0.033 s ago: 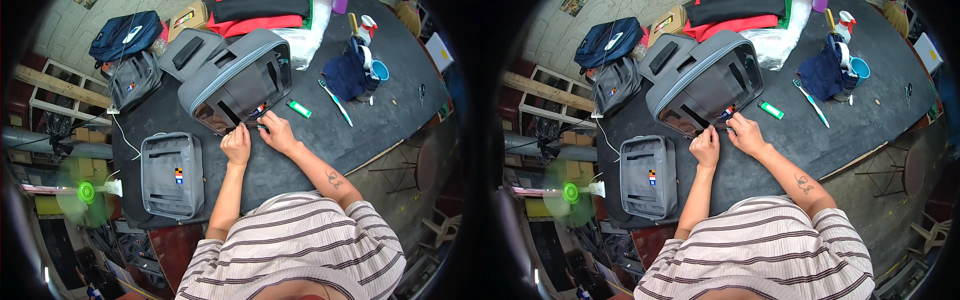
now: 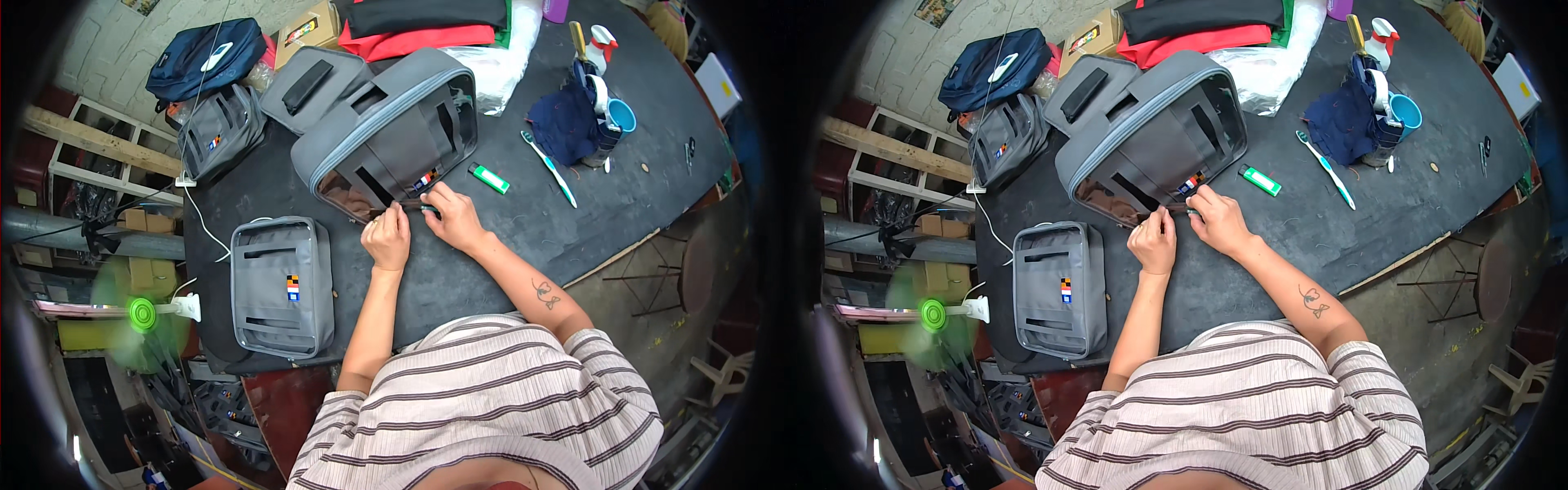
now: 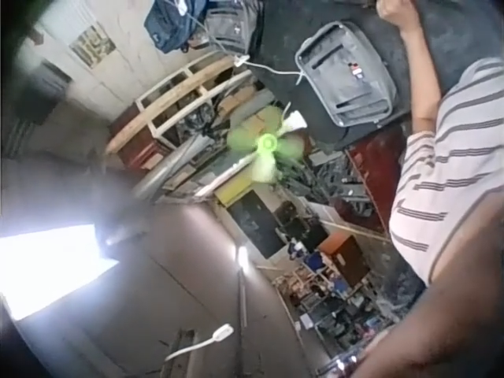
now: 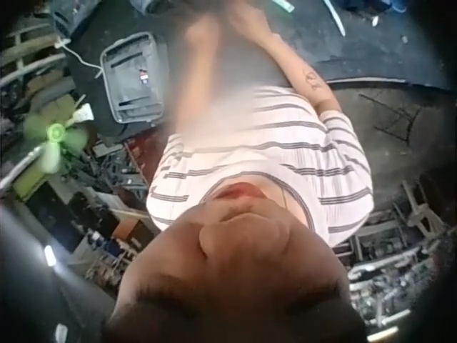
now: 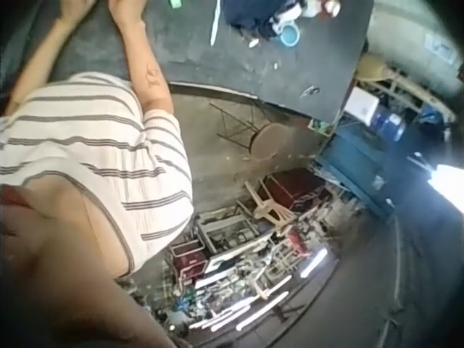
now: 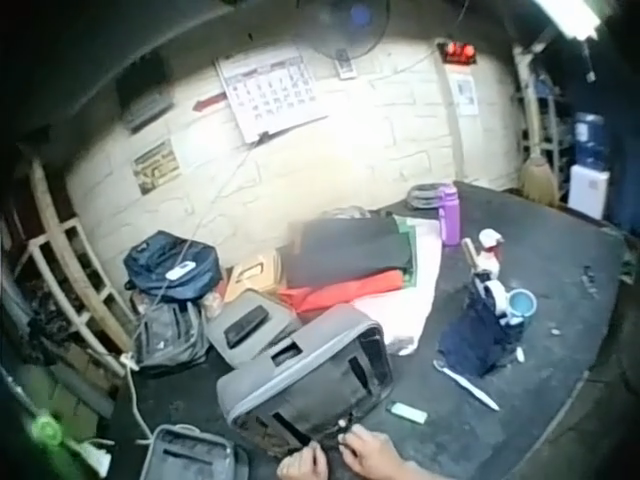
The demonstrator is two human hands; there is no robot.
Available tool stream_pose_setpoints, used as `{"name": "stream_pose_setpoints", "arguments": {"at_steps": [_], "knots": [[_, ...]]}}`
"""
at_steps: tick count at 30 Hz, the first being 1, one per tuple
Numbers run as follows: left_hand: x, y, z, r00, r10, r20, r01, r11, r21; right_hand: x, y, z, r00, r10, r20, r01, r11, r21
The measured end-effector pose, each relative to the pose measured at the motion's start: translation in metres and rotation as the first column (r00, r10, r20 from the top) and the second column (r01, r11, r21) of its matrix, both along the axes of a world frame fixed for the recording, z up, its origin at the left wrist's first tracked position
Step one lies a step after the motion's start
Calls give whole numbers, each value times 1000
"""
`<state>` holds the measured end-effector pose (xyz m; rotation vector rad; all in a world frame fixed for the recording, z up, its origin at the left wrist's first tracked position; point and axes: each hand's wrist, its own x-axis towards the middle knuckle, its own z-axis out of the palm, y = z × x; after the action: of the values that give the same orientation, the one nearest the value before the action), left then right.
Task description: Inspect manufactured bags and pouches for quality control, using snips to trim loose threads and tweezers to remove debris.
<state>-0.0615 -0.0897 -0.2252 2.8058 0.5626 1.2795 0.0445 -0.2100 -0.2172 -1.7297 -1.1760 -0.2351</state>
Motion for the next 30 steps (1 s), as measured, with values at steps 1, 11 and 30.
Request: {"name": "stream_pose_setpoints", "arguments": {"at_steps": [1,11,30], "knots": [[-1,-1,-1,1000,0,-2,0,1000,3,0,0,-1,1000,0,-2,0,1000,3],[-3,-4,-3,998,0,57,8,990,-142,1,-1,-2,996,49,75,-49,999,-3],[-5,-4,-7,995,39,92,-21,982,-185,1,2,-8,996,80,39,-80,997,9]]}}
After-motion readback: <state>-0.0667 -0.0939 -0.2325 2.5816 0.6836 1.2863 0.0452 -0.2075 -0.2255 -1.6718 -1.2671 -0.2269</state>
